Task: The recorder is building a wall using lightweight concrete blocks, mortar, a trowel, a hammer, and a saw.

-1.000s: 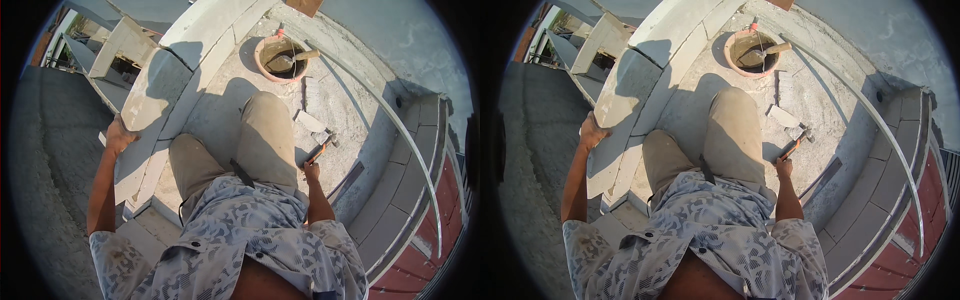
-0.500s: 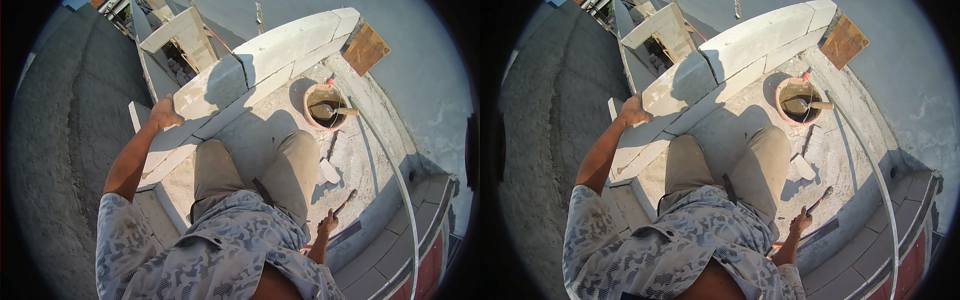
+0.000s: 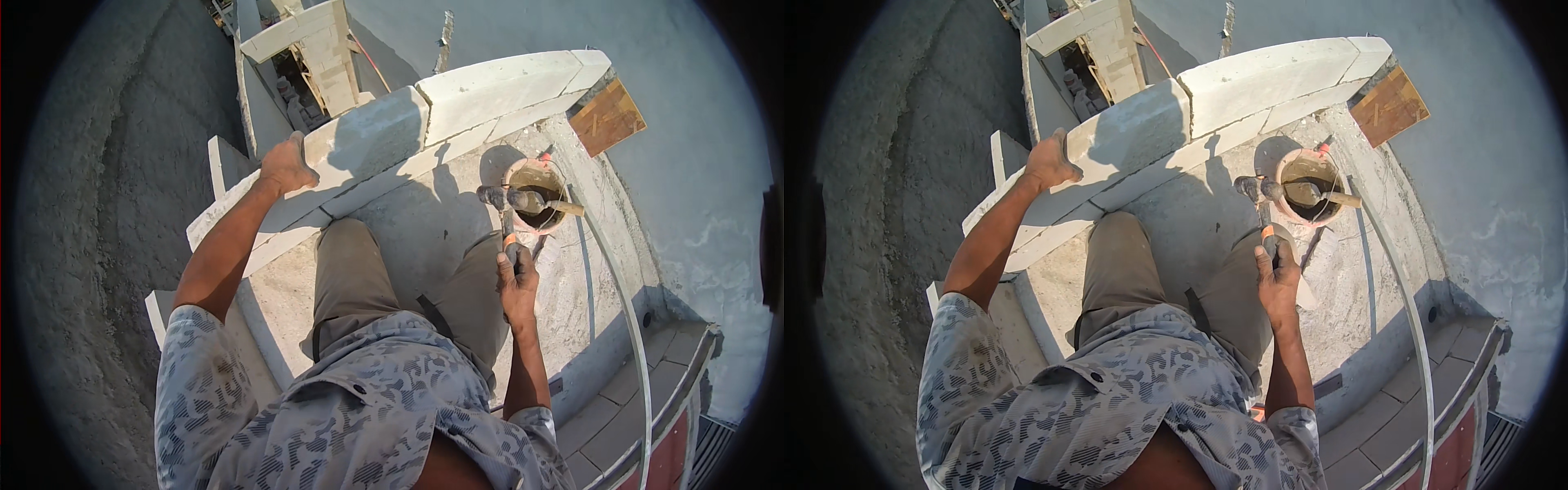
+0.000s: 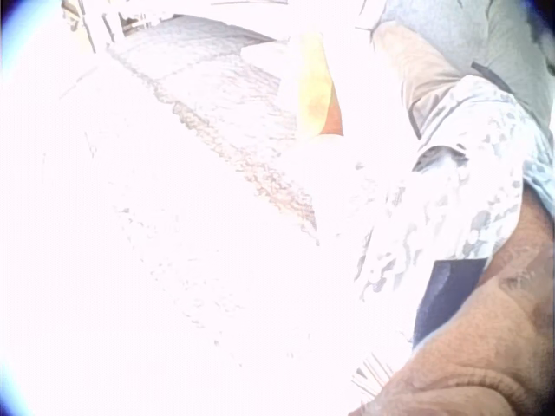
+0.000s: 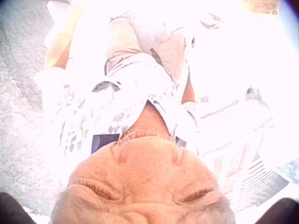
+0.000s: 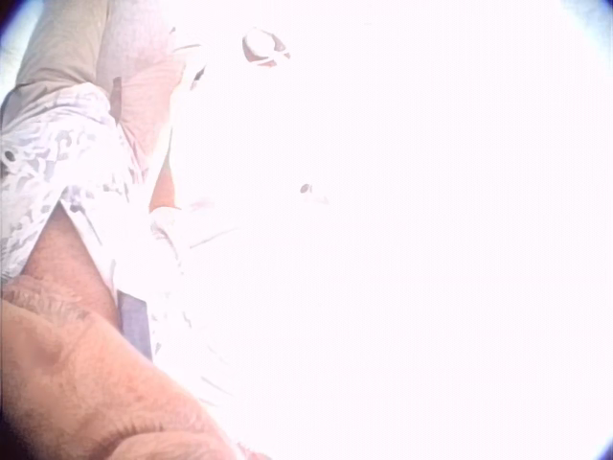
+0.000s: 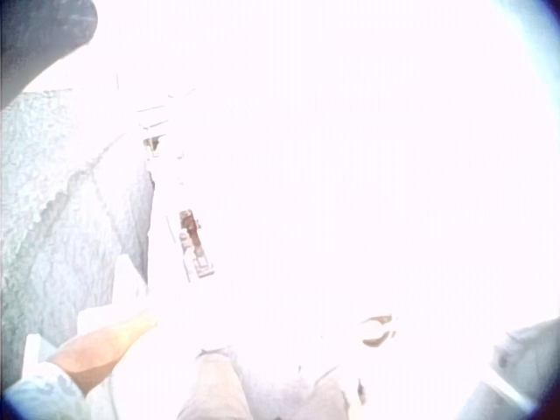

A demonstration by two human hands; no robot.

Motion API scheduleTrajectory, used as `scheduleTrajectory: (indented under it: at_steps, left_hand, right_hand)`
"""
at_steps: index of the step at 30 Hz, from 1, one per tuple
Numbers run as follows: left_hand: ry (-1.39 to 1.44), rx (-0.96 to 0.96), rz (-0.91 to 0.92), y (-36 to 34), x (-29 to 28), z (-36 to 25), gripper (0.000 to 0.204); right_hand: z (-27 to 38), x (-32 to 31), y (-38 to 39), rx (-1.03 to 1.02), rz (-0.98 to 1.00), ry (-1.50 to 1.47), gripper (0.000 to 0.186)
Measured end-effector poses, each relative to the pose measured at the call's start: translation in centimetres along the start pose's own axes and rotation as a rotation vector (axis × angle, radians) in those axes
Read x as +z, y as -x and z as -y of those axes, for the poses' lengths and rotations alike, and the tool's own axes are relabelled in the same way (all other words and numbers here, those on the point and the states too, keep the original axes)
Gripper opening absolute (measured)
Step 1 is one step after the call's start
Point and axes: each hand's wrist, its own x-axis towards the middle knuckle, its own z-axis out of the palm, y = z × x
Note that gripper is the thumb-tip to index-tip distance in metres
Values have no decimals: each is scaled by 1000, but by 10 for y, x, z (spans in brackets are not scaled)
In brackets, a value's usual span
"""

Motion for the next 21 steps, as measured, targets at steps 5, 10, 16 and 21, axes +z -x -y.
scheduleTrajectory:
  at_steps: [5,10,16,21]
  left_hand:
    - [10,0,-15,4,-1,-2,68]
    - [21,-7,-24,4,2,0,69]
    - [28,47,-83,4,8,6,73]
    - [12,74,-79,5,8,7,73]
  right_hand:
    - [57,69,-77,-158,77,58,33]
    - [134,99,-136,-403,114,395,40]
    - [139,127,-187,-394,265,600,43]
    - [174,130,-178,-290,300,634,41]
